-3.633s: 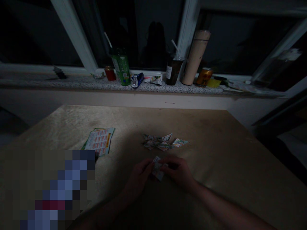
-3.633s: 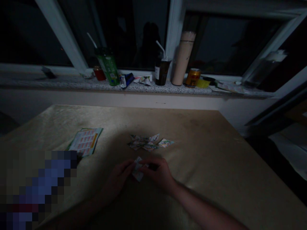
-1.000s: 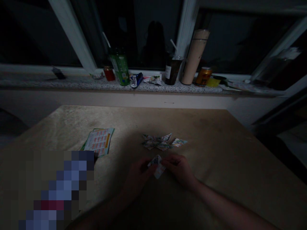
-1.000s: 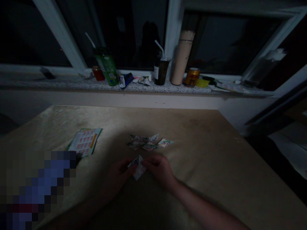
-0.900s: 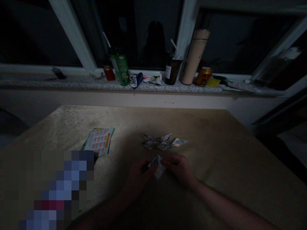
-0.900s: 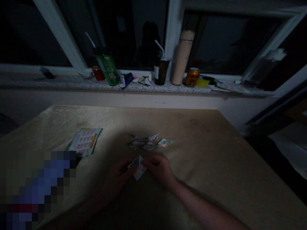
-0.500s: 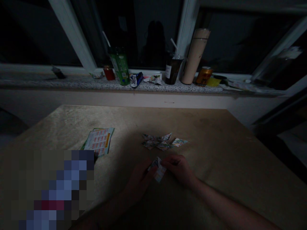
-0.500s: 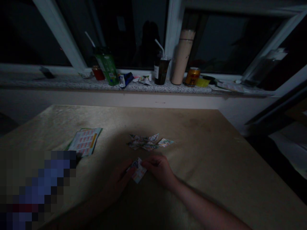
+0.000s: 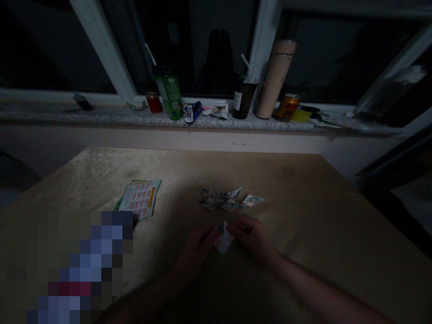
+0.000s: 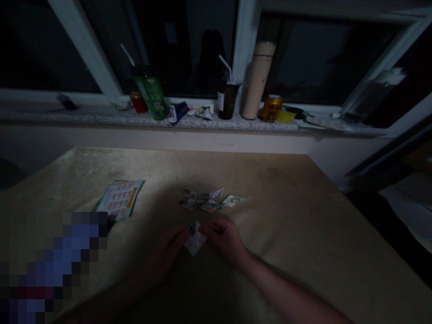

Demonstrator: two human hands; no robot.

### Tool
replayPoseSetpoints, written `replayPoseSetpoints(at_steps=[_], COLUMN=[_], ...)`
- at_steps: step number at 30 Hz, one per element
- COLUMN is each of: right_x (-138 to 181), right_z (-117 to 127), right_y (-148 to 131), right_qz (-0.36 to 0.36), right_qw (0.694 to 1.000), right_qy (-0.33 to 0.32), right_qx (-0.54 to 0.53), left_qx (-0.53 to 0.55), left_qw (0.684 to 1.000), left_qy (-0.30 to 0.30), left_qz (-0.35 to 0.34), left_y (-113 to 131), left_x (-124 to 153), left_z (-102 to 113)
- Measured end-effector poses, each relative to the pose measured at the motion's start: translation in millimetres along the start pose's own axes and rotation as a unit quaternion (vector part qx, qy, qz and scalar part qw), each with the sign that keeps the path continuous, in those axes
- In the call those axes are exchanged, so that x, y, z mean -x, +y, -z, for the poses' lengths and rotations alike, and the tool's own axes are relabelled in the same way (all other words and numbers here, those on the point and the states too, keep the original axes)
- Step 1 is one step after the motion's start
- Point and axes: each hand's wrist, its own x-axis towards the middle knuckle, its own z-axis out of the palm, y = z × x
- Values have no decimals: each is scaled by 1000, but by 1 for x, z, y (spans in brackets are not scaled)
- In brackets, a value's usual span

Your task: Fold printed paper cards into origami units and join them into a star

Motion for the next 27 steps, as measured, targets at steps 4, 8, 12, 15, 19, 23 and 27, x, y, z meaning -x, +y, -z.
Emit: replayPoseSetpoints(at_steps=[4,8,12,15,19,23,27], right_x=[0,0,0,0,2,2,2], right_z=[-1,-1,-1,-1,-2,-3,-2], right_y=[1,0,-2,-2,-1,0,2], right_qz=[-4,-6,-5,-2,-4,6,23], right_qw=[1000,1000,1000,1000,1000,1000,999], right_qy=[-7,-10,4,14,10,6,22], right_qx=[-15,-21,-16,-19,-15,-12,-8], left_qx=[-19,-20,1,4,-5,-13,9], left_qw=[1000,1000,1000,1000,999,998,1000], left_qy=[-4,16,28,15,33,52,14], left_qz=[-7,-8,7,11,12,18,21], left_y=[0,-1,-1,-2,-3,-4,-6], left_x=[1,3,2,1,2,2,0], left_z=[2,1,0,0,0,0,0])
